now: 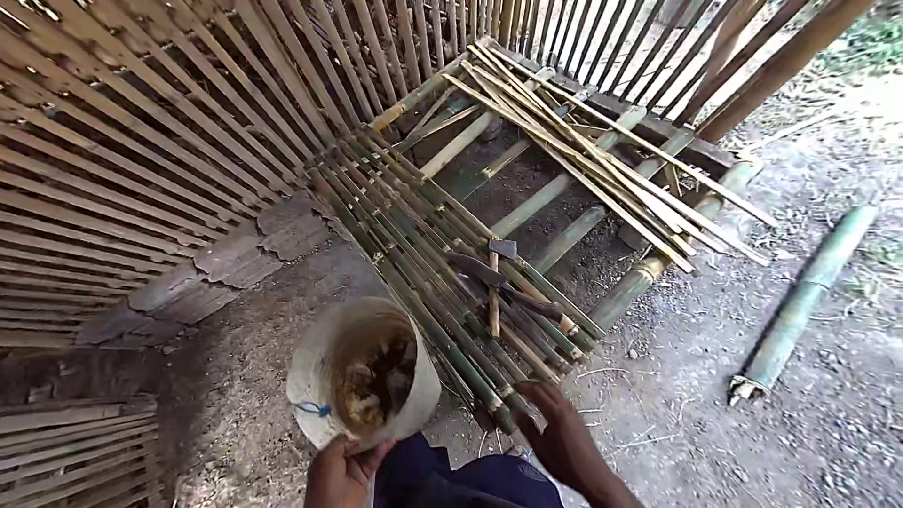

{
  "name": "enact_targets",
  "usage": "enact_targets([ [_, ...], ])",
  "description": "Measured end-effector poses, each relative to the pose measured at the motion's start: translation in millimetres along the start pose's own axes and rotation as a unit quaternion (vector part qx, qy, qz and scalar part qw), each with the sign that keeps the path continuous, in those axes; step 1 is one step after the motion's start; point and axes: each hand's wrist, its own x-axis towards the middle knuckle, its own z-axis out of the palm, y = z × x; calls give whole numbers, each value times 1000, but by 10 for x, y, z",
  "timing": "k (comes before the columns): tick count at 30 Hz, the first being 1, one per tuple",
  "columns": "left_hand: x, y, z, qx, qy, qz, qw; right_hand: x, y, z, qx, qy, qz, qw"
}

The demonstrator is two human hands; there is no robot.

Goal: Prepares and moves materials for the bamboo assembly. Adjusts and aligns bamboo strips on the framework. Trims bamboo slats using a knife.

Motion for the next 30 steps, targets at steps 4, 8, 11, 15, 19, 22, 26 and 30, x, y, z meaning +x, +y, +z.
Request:
enact_targets([
  [4, 1040, 1166, 544, 34, -46, 80, 995, 448, 263, 140, -47, 2, 129, 990],
  [8, 2451, 2557, 1559, 68, -116, 161, 978, 941, 160, 506, -63, 73, 233, 968],
  [11, 3374, 3372, 2173, 101, -164, 180, 965, 1242, -117, 859, -51, 95, 302, 947],
  [15, 4217, 4160, 2989, 171, -209, 184, 945, 1611, -590, 1235, -29, 70, 358, 931],
  [19, 4729, 4386, 3524, 185, -195, 150, 951, 1773, -723, 1425, -30, 69, 384, 920],
  [22, 4981, 4449, 3692, 183, -194, 153, 952, 1810, -714, 1428, -28, 92, 416, 904],
  [26, 4982, 4563, 3771, 222, -179, 160, 945, 1860, -585, 1420, -15, 104, 455, 884],
  [30, 4789, 4547, 3800, 235, -166, 170, 943, 2025, -157, 1356, -33, 73, 487, 870],
])
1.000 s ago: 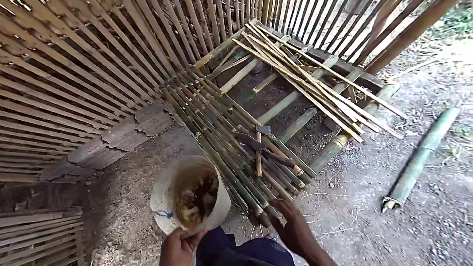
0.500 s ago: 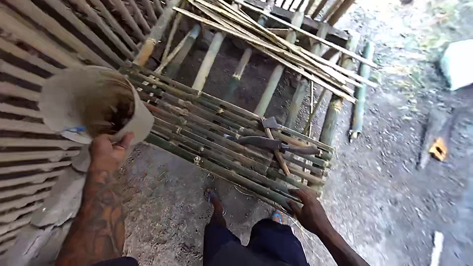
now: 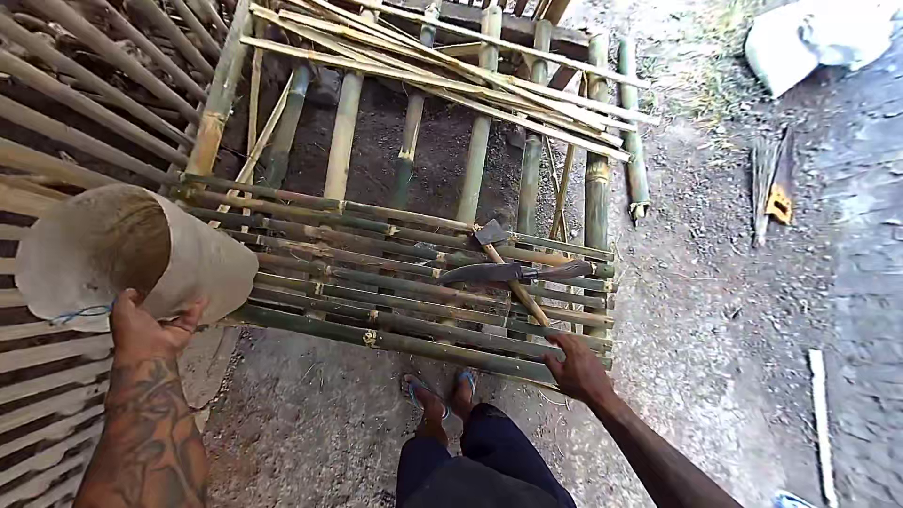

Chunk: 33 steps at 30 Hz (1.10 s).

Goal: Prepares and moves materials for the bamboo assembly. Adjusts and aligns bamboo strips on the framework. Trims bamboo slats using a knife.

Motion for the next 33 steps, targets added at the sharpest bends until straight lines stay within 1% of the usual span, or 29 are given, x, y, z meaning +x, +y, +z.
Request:
enact_targets([
  [3, -180, 0, 58, 5, 12, 1, 1000, 485, 141, -25, -38, 30, -10, 999],
  [6, -439, -127, 73, 19, -7, 0, 1000, 960, 252, -141, -79, 60, -29, 995],
  [8, -702, -356, 145, 94, 7, -2, 996, 1231, 327, -193, -98, 77, -38, 991],
  [10, -1062, -775, 172, 214, 6, -1, 977, 1495, 411, -233, -122, 85, -52, 988],
  [12, -1539, -1292, 154, 359, -55, -11, 932, 1689, 458, -301, -151, 61, -58, 985],
  [13, -1791, -1556, 150, 413, -94, -31, 905, 1762, 469, -332, -164, 42, -62, 984],
  [14, -2030, -1822, 137, 450, -133, -63, 881, 1818, 474, -359, -177, 21, -64, 982],
  [17, -2686, -2621, 15, 503, -219, -191, 814, 1835, 495, -372, -196, -30, -62, 978],
  [18, -2862, -2872, -53, 525, -244, -212, 787, 1801, 514, -353, -195, -45, -59, 978],
  [19, -3010, -3094, -123, 550, -273, -221, 758, 1748, 525, -331, -189, -62, -55, 979],
  [21, -3212, -3443, -206, 601, -327, -204, 700, 1631, 484, -291, -167, -91, -35, 981],
  [23, -3338, -3631, -220, 648, -371, -161, 645, 1506, 407, -210, -140, -120, -11, 983],
  [24, -3378, -3639, -168, 661, -380, -146, 631, 1447, 377, -149, -132, -130, -6, 983],
  [25, -3390, -3605, -87, 659, -380, -141, 634, 1390, 356, -83, -127, -128, -10, 984],
  [26, -3384, -3527, 7, 647, -373, -144, 649, 1328, 336, -19, -121, -116, -24, 985],
  [28, -3317, -3322, 183, 619, -345, -145, 690, 1185, 275, 72, -112, -88, -61, 988],
  [30, -3249, -3129, 309, 599, -318, -130, 723, 1030, 225, 141, -89, -76, -71, 991],
  [33, -3188, -2897, 412, 584, -298, -107, 748, 805, 161, 269, -53, -63, -110, 991],
])
